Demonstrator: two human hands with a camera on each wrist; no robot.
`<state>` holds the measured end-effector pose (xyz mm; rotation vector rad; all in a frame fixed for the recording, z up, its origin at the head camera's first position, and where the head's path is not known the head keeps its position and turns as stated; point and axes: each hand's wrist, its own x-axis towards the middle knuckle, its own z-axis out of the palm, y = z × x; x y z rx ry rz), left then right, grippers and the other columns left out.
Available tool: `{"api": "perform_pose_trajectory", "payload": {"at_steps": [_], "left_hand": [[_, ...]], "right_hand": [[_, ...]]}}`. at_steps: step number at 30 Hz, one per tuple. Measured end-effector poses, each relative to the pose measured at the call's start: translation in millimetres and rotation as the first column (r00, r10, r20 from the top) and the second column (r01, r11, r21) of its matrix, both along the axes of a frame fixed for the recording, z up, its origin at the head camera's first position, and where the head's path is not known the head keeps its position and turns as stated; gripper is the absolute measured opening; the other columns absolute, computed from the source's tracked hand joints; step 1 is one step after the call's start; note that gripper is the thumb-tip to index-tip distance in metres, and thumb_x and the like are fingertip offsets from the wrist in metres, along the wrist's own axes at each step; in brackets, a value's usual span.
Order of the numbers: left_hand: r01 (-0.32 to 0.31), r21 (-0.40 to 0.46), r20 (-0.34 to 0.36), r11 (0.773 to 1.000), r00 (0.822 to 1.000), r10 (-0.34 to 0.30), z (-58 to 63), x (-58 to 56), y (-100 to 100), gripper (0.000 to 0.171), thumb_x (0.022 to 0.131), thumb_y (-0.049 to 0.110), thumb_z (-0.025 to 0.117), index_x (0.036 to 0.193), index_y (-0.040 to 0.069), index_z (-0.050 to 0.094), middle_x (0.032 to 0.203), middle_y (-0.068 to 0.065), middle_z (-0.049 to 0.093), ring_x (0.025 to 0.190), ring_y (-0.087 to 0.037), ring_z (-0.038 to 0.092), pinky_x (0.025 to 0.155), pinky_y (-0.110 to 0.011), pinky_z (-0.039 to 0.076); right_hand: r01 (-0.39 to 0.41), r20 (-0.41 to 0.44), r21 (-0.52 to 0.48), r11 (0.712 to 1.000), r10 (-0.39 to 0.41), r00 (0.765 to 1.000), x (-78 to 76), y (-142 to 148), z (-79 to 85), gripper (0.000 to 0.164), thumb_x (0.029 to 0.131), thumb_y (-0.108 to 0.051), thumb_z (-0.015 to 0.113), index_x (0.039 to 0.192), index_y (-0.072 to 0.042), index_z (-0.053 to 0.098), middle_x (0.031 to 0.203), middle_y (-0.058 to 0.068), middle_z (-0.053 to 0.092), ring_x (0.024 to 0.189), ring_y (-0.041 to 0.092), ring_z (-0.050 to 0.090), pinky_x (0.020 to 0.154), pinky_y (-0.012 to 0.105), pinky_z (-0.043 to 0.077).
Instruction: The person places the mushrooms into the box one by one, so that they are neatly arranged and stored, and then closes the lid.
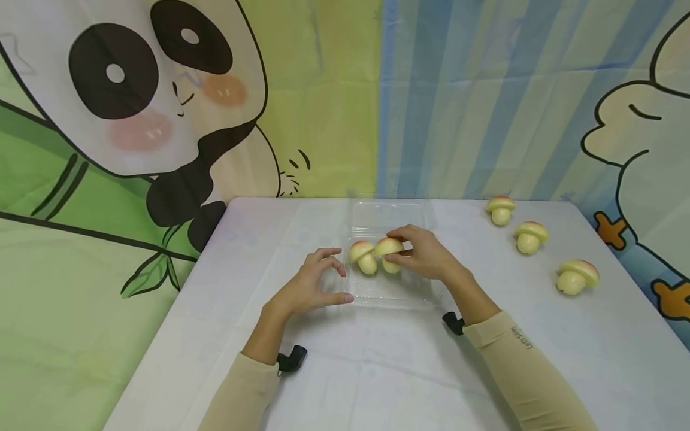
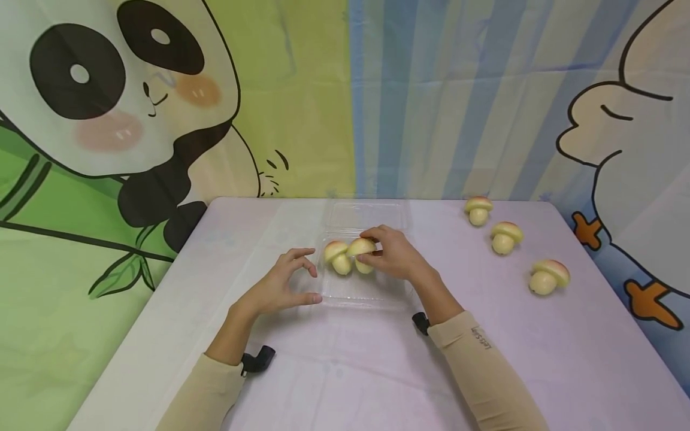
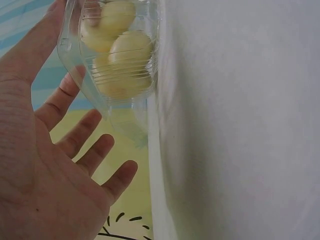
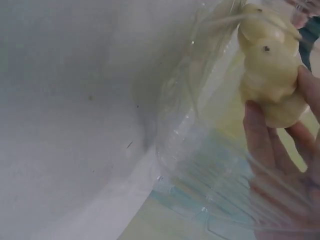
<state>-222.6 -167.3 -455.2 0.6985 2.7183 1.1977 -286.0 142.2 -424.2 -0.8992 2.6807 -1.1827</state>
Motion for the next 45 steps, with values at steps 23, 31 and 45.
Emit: {"api": "perform_pose_trajectory", "payload": {"at_steps": [23,31,45], "left_hand": [[0.003,-0.002,-0.017,1.000,1.000,-0.003,-1.5,-1.1,4,0.055,0.077,0.060,0.085,0.110,0.020,0.064,0.160,0.007,0.034,0.148,-0.025,0.027,0.112,-0.062,0.034],[0.000,-0.004,-0.014,1.000,1.000,0.000,-0.7,-0.9,4,0.056,0.077,0.060,0.085,0.110,0.020,0.064,0.160,0.006,0.034,0.149,-0.026,0.026,0.113,-0.063,0.033],[0.006,-0.017,-0.021,1.000,1.000,-0.006,0.4,1.8,1,0.054,0.078,0.056,0.086,0.111,0.019,0.063,0.162,0.003,0.034,0.147,-0.027,0.028,0.112,-0.059,0.035]], "right_hand": [[0.031,-0.089,0.141,0.989,-0.018,0.996,1.6,-6,-7.1,0.045,0.093,-0.020,0.079,0.128,0.002,0.063,0.118,0.016,0.058,0.106,0.029,0.062,0.083,0.035,0.060],[0.016,-0.070,0.138,0.990,-0.007,0.998,1.1,-5,-3.8,0.047,0.092,-0.020,0.079,0.131,0.001,0.062,0.122,0.016,0.057,0.109,0.031,0.060,0.083,0.033,0.060],[-0.004,-0.112,0.128,0.992,0.018,0.994,3.0,5,-0.5,0.051,0.095,-0.023,0.077,0.135,0.003,0.059,0.126,0.020,0.056,0.116,0.040,0.059,0.086,0.043,0.060]]}}
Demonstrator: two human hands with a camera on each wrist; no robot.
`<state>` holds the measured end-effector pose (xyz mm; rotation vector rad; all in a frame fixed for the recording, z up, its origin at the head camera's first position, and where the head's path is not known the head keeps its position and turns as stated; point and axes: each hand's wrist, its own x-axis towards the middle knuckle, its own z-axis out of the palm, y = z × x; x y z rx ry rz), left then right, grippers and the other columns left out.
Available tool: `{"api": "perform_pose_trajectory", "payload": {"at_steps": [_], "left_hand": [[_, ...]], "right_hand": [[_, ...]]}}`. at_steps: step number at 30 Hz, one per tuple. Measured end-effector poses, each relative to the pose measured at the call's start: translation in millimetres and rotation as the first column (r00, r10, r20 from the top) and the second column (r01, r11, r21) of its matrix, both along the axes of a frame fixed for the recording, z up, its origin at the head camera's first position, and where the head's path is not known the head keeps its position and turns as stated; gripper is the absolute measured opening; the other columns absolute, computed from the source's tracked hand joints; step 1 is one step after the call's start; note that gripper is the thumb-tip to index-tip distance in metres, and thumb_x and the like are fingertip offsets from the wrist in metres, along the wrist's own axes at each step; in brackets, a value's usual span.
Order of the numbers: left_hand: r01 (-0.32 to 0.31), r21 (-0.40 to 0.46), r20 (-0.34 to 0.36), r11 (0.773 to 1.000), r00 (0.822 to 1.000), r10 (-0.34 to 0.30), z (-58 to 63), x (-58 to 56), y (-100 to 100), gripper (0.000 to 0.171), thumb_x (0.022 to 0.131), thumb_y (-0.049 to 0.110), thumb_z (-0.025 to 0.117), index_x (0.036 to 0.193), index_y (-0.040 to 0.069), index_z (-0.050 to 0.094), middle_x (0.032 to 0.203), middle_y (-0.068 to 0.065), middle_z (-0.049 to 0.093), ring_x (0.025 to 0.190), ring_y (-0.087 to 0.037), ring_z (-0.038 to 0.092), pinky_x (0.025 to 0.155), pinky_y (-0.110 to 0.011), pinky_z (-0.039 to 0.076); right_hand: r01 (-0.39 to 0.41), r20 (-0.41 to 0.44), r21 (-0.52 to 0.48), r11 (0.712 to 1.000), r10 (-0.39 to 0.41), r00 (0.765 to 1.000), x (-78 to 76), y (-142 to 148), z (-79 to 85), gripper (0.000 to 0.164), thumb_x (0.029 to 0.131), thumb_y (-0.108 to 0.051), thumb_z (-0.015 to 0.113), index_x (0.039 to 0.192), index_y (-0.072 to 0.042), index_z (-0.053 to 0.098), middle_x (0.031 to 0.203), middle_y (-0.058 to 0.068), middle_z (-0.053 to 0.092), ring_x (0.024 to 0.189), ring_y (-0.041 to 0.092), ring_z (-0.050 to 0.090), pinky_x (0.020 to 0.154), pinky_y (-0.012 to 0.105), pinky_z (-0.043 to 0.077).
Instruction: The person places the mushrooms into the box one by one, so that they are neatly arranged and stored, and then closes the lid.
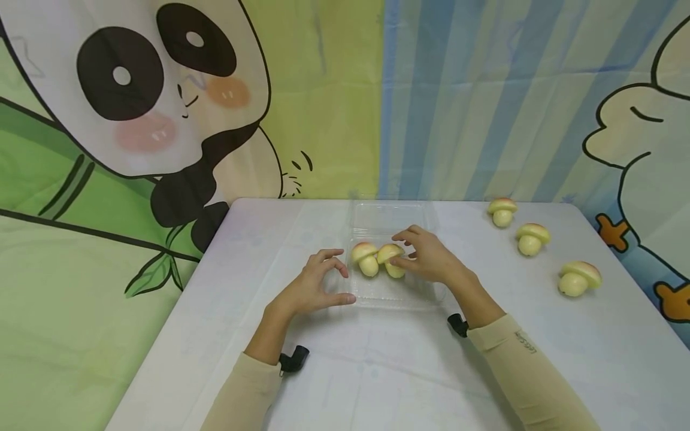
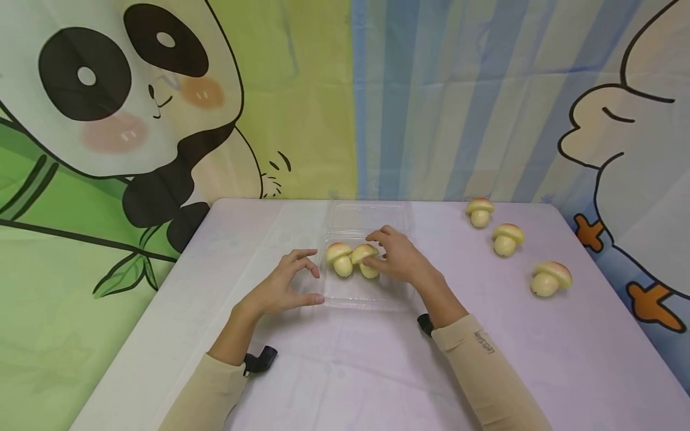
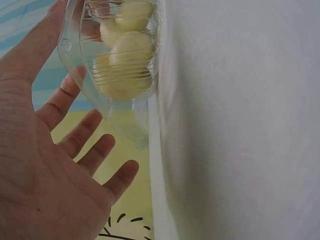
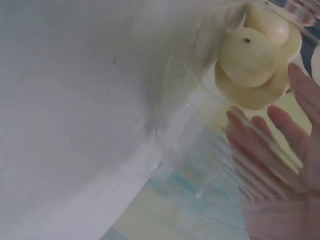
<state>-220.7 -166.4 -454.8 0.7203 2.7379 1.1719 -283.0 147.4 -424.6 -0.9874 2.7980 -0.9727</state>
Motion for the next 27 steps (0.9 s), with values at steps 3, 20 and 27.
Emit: {"api": "perform_pose_trajectory", "payload": {"at_steps": [3,20,27], "left_hand": [[0.003,0.004,0.006,1.000,1.000,-0.003,-0.6,0.3,0,0.054,0.079,0.056,0.085,0.111,0.019,0.063,0.162,0.002,0.033,0.146,-0.026,0.028,0.111,-0.059,0.036],[0.008,0.016,0.009,1.000,1.000,-0.008,-0.8,-0.2,-1,0.054,0.079,0.055,0.085,0.110,0.017,0.063,0.162,0.000,0.033,0.149,-0.027,0.026,0.112,-0.062,0.034],[0.007,0.010,0.016,1.000,1.000,-0.007,0.1,-0.2,0,0.055,0.080,0.057,0.084,0.111,0.018,0.063,0.163,0.001,0.032,0.148,-0.028,0.026,0.111,-0.062,0.034]], "right_hand": [[0.019,0.006,0.003,1.000,-0.019,1.000,1.9,4,1.7,0.050,0.095,-0.024,0.076,0.135,0.002,0.060,0.127,0.020,0.057,0.117,0.040,0.060,0.087,0.043,0.060],[0.078,-0.101,-0.069,0.995,-0.084,0.991,10.3,25,13.3,0.038,0.095,-0.019,0.076,0.127,-0.002,0.065,0.123,0.014,0.060,0.113,0.037,0.061,0.083,0.045,0.060],[0.109,-0.145,-0.078,0.991,-0.120,0.982,8.2,44,17.4,0.034,0.096,-0.019,0.075,0.125,-0.003,0.067,0.121,0.012,0.062,0.111,0.034,0.061,0.082,0.047,0.060]]}}
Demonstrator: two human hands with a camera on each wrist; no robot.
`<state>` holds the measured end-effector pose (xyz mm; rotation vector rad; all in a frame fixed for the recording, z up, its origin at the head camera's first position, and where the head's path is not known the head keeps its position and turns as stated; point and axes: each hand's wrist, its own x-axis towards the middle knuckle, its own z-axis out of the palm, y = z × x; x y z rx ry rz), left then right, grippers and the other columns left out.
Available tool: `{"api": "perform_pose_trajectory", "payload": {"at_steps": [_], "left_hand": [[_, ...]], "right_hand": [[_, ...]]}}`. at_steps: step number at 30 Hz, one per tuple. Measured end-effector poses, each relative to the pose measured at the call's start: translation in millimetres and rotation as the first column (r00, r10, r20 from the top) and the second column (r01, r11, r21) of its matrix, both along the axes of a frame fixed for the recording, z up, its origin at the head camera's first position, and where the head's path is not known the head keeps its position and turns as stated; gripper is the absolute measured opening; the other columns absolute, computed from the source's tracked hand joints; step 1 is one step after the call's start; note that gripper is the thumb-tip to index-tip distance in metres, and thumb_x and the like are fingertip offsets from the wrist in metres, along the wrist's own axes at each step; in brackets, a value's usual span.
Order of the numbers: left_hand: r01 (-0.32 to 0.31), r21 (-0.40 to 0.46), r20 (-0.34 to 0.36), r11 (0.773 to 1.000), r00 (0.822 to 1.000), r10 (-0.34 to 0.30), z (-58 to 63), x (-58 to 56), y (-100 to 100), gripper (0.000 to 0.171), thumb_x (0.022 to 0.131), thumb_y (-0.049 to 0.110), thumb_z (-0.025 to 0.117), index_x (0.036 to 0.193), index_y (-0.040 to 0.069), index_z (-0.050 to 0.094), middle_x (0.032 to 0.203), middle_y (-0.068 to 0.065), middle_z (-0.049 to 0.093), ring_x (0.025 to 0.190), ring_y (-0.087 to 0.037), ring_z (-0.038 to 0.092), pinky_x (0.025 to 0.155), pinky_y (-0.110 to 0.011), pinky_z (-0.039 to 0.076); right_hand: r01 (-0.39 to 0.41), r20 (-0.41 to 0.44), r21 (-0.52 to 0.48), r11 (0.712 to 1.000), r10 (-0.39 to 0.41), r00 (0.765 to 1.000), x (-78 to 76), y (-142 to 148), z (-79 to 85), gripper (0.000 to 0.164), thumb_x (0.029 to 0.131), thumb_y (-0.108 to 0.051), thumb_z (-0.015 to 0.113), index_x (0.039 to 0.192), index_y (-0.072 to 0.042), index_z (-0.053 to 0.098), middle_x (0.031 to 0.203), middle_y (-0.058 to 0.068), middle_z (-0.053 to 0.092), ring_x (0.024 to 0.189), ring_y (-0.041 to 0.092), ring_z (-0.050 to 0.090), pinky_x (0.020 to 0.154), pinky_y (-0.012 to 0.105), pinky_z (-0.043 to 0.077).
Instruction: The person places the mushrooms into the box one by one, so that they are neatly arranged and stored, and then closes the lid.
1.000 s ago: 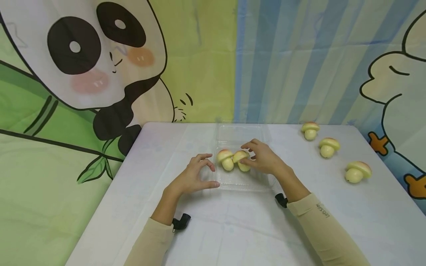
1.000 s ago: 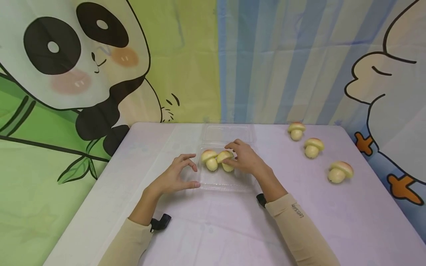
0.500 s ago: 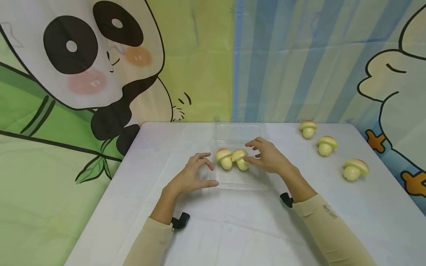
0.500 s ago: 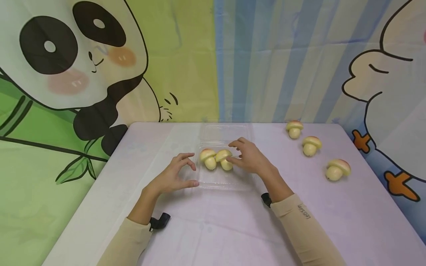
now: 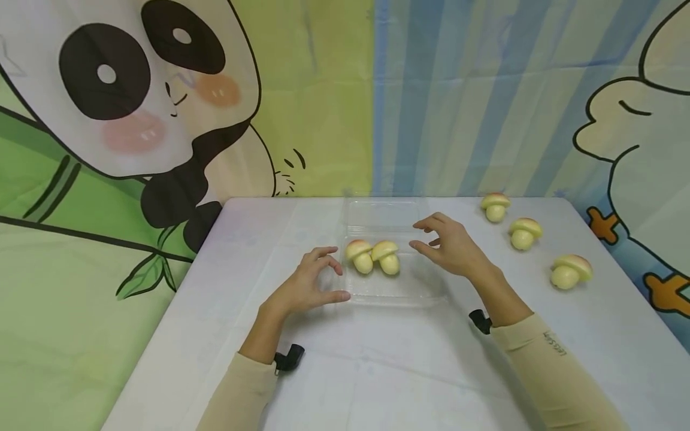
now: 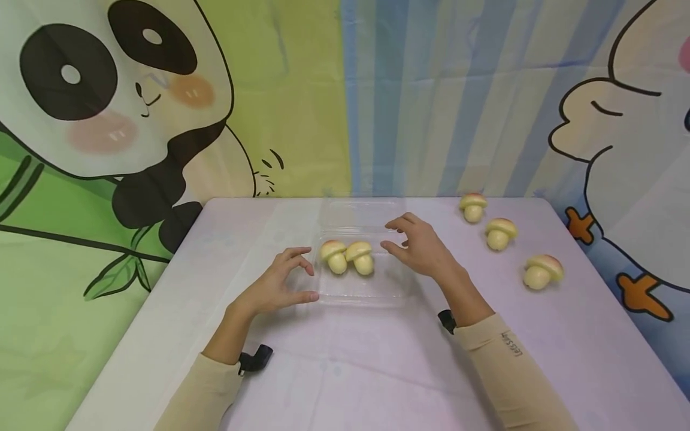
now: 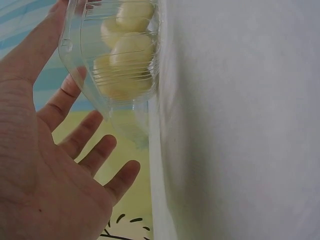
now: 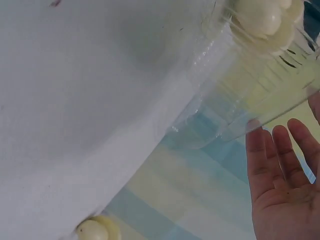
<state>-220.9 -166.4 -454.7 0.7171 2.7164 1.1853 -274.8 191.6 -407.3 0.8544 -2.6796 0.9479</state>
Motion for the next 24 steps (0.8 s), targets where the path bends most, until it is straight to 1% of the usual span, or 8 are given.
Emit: {"api": "perform_pose_trajectory", "payload": {"at_steps": [5,10,15,19,21,24], "left_hand": [[-0.002,0.001,-0.006,1.000,1.000,0.002,2.2,0.3,-1,0.054,0.080,0.056,0.085,0.110,0.017,0.063,0.162,0.001,0.033,0.148,-0.028,0.026,0.112,-0.062,0.034],[0.000,0.007,0.005,1.000,1.000,0.000,1.2,0.3,0,0.055,0.079,0.058,0.084,0.111,0.018,0.063,0.162,0.001,0.033,0.150,-0.029,0.025,0.111,-0.065,0.034],[-0.005,0.007,0.004,1.000,1.000,0.005,-1.2,-0.5,0,0.056,0.078,0.060,0.084,0.110,0.019,0.063,0.162,0.002,0.033,0.150,-0.028,0.026,0.111,-0.065,0.034],[-0.006,0.015,-0.004,1.000,1.000,0.006,-1.5,0.0,-1,0.055,0.078,0.059,0.085,0.110,0.019,0.063,0.162,-0.001,0.034,0.149,-0.030,0.026,0.111,-0.066,0.033],[-0.004,0.011,-0.003,1.000,1.000,0.004,-1.5,0.5,-1,0.055,0.078,0.060,0.084,0.110,0.019,0.063,0.162,0.001,0.033,0.149,-0.029,0.025,0.111,-0.066,0.033],[0.003,0.005,-0.009,1.000,1.000,-0.003,-1.9,0.0,0,0.055,0.079,0.061,0.083,0.110,0.020,0.063,0.163,0.001,0.033,0.149,-0.030,0.025,0.110,-0.066,0.034]], "right_hand": [[-0.003,-0.009,0.005,1.000,0.003,1.000,0.1,9,7.3,0.034,0.096,-0.020,0.075,0.125,-0.004,0.066,0.121,0.012,0.062,0.113,0.034,0.060,0.084,0.048,0.060],[0.029,-0.020,0.010,1.000,-0.029,0.999,4.8,22,11.1,0.033,0.095,-0.020,0.075,0.124,-0.006,0.067,0.121,0.010,0.062,0.113,0.033,0.060,0.084,0.050,0.058],[0.054,-0.104,-0.005,0.999,-0.054,0.993,7.3,37,9.0,0.030,0.094,-0.018,0.077,0.120,-0.005,0.068,0.116,0.010,0.065,0.108,0.031,0.061,0.079,0.050,0.058],[0.066,-0.174,0.001,0.998,-0.065,0.983,8.0,49,10.0,0.029,0.092,-0.015,0.078,0.118,-0.004,0.069,0.113,0.011,0.066,0.105,0.032,0.063,0.075,0.049,0.059],[0.086,-0.185,0.013,0.996,-0.082,0.979,9.6,56,11.0,0.029,0.092,-0.014,0.078,0.118,-0.004,0.069,0.113,0.012,0.066,0.105,0.032,0.063,0.075,0.049,0.059],[0.120,-0.177,0.026,0.992,-0.114,0.978,12.4,68,11.8,0.030,0.092,-0.015,0.077,0.119,-0.003,0.068,0.115,0.013,0.067,0.107,0.036,0.064,0.077,0.051,0.058]]}}
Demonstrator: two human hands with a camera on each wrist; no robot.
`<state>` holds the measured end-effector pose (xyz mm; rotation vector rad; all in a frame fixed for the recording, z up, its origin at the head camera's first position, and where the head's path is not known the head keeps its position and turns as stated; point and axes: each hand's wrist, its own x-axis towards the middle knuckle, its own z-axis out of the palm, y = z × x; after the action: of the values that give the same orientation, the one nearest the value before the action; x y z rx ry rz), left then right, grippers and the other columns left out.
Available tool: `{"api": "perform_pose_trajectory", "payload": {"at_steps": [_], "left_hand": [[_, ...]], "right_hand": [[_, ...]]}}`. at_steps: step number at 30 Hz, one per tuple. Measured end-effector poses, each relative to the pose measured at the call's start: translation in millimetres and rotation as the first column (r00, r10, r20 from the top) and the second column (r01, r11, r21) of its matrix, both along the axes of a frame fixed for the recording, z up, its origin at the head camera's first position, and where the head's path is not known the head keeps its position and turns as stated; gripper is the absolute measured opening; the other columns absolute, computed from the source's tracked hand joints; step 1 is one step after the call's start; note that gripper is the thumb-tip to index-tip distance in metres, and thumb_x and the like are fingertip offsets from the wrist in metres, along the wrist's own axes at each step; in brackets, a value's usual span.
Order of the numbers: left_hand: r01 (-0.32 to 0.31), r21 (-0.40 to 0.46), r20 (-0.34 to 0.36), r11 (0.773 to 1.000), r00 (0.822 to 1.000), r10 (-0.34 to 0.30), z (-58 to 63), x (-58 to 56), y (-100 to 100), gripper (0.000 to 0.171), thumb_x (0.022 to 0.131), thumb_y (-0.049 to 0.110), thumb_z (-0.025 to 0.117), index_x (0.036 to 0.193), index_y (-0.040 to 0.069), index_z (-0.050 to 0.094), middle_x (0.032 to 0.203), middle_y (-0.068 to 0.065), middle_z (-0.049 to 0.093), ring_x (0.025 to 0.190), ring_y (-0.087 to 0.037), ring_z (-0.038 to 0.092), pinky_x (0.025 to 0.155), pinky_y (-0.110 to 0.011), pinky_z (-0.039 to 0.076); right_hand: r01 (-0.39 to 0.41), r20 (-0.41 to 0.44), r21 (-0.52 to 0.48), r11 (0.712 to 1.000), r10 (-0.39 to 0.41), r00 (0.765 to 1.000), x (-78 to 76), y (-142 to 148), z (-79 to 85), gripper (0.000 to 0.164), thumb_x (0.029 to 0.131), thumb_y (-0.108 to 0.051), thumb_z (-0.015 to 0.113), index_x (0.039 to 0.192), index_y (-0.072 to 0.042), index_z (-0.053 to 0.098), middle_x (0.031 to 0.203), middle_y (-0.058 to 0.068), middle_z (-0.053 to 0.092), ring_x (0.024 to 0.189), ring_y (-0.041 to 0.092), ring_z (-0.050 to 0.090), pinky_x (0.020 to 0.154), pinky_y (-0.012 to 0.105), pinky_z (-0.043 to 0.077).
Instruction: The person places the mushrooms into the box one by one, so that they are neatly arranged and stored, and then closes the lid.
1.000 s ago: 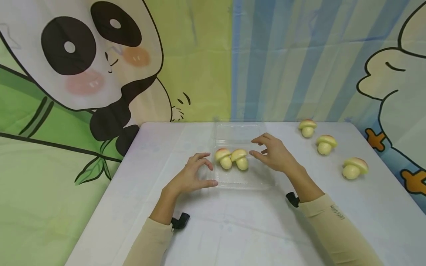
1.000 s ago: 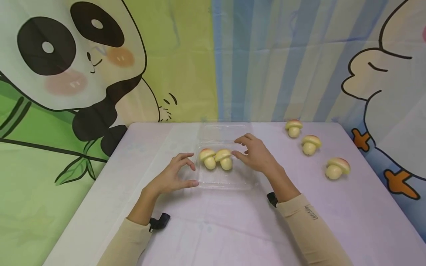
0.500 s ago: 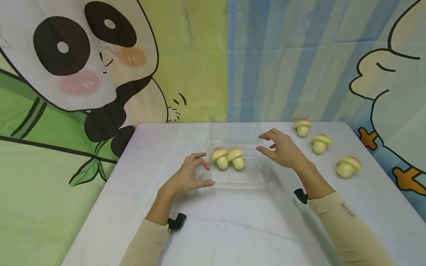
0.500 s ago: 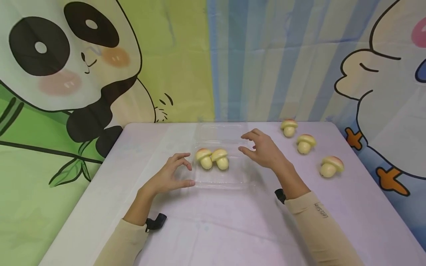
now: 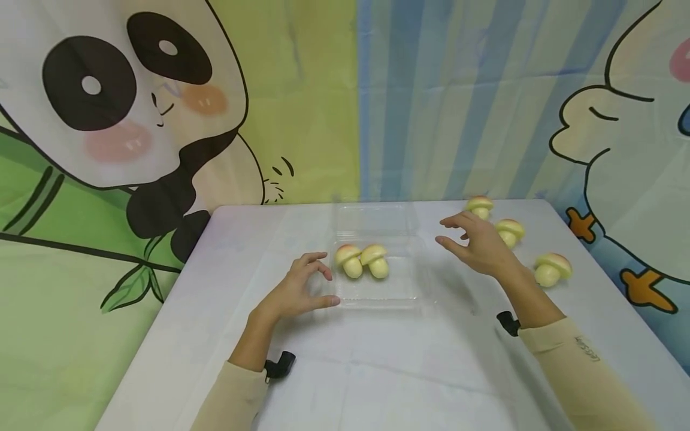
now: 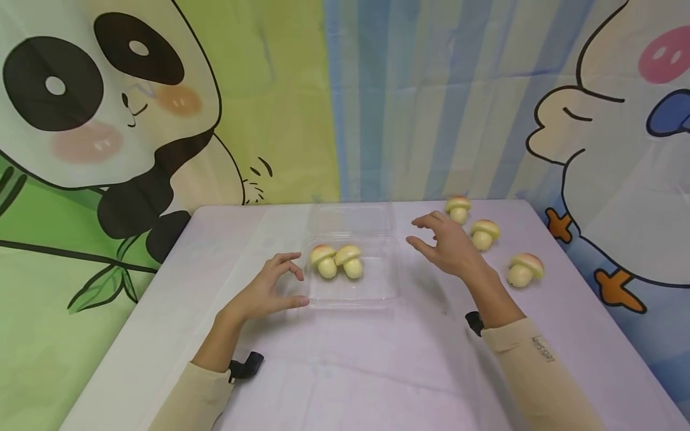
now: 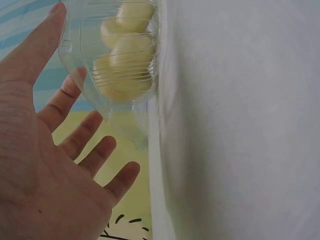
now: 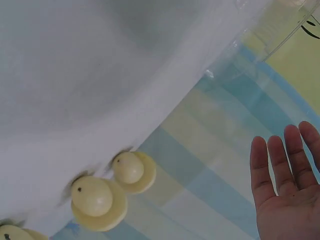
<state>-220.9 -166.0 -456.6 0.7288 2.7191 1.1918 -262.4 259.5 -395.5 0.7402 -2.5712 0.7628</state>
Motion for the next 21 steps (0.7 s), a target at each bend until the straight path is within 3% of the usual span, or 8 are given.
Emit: {"api": "perform_pose_trajectory", "payload": {"at_steps": [8,13,21], "left_hand": [[0.009,0.011,-0.009,1.000,1.000,-0.009,-1.8,1.3,-2,0.052,0.079,0.057,0.085,0.109,0.021,0.063,0.162,0.000,0.034,0.148,-0.031,0.027,0.109,-0.065,0.035],[0.026,0.012,0.002,1.000,1.000,-0.026,-3.8,1.9,-1,0.054,0.079,0.059,0.084,0.110,0.020,0.063,0.163,0.000,0.033,0.148,-0.031,0.026,0.110,-0.066,0.034],[0.002,-0.008,0.009,1.000,1.000,-0.002,0.6,0.2,-1,0.055,0.079,0.061,0.082,0.111,0.020,0.063,0.163,0.001,0.032,0.150,-0.031,0.024,0.111,-0.066,0.033]], "right_hand": [[0.053,0.052,0.069,0.996,-0.056,0.997,13.9,25,-2.3,0.033,0.096,-0.020,0.075,0.123,-0.002,0.067,0.121,0.015,0.066,0.110,0.037,0.063,0.081,0.053,0.056],[0.068,0.031,0.081,0.994,-0.070,0.997,21.6,40,-3.5,0.033,0.093,-0.016,0.077,0.122,-0.002,0.067,0.119,0.015,0.065,0.107,0.037,0.062,0.081,0.055,0.055],[0.096,-0.008,0.086,0.992,-0.095,0.995,24.5,55,-2.4,0.033,0.089,-0.013,0.080,0.119,-0.003,0.069,0.115,0.015,0.064,0.105,0.032,0.058,0.081,0.054,0.051]]}}
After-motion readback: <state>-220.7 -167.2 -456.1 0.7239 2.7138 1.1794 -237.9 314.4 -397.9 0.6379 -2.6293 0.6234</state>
